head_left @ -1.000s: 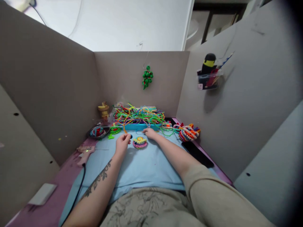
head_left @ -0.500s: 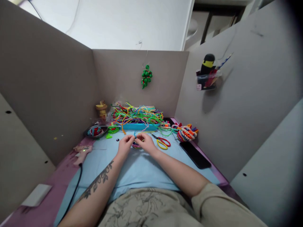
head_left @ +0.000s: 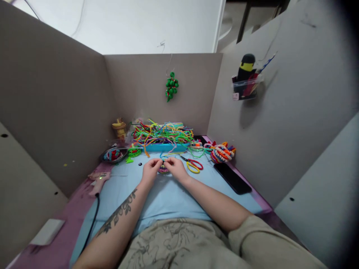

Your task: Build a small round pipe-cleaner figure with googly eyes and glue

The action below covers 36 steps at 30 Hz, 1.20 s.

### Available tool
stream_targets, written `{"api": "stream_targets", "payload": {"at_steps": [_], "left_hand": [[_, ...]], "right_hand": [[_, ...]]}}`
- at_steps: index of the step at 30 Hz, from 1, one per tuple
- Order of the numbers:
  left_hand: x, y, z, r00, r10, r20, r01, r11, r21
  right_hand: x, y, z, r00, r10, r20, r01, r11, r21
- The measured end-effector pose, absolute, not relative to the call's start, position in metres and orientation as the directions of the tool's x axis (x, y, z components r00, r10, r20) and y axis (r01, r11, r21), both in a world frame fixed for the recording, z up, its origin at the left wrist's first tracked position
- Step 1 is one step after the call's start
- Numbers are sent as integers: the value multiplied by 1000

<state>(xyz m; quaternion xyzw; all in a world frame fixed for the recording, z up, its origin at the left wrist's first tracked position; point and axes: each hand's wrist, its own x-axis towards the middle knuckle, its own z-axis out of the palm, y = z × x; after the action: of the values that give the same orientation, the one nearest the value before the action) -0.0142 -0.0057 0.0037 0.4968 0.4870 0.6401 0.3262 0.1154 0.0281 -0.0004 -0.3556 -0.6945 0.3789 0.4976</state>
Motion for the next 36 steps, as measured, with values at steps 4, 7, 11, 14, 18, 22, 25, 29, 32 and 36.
{"api": "stream_targets", "payload": {"at_steps": [4, 7, 11, 14, 18, 22, 25, 29, 32, 36], "left_hand": [[-11, -8, 8, -274, 923, 269, 22, -273, 962], [-11, -9, 9, -274, 929, 249, -1, -259, 966], [-14, -6, 6, -282, 933, 223, -33, -242, 970], [-15, -5, 2, -250, 949, 192, -73, -216, 974], [-15, -6, 3, -225, 967, 122, -125, -153, 980], [-13, -9, 6, -188, 979, 84, -151, -113, 982], [-14, -9, 5, -164, 984, 73, -162, -100, 982], [-16, -6, 2, -139, 987, 79, -156, -100, 983], [-18, -5, 1, -128, 988, 92, -139, -109, 984], [-17, -6, 2, -100, 990, 103, -160, -118, 980]], "right_hand": [[115, 31, -3, -254, 865, 433, 120, 472, -873], [116, 30, -4, -243, 833, 497, 135, 536, -833], [118, 25, -1, -234, 768, 597, 128, 633, -764], [120, 24, 0, -252, 710, 658, 156, 700, -697], [122, 25, 0, -267, 661, 701, 176, 749, -639], [124, 27, -1, -284, 651, 704, 178, 757, -629], [124, 28, -2, -284, 659, 697, 183, 750, -635], [125, 28, -1, -290, 661, 692, 184, 748, -637], [126, 29, 1, -296, 669, 681, 177, 739, -650], [127, 29, 3, -303, 699, 648, 149, 706, -692]]}}
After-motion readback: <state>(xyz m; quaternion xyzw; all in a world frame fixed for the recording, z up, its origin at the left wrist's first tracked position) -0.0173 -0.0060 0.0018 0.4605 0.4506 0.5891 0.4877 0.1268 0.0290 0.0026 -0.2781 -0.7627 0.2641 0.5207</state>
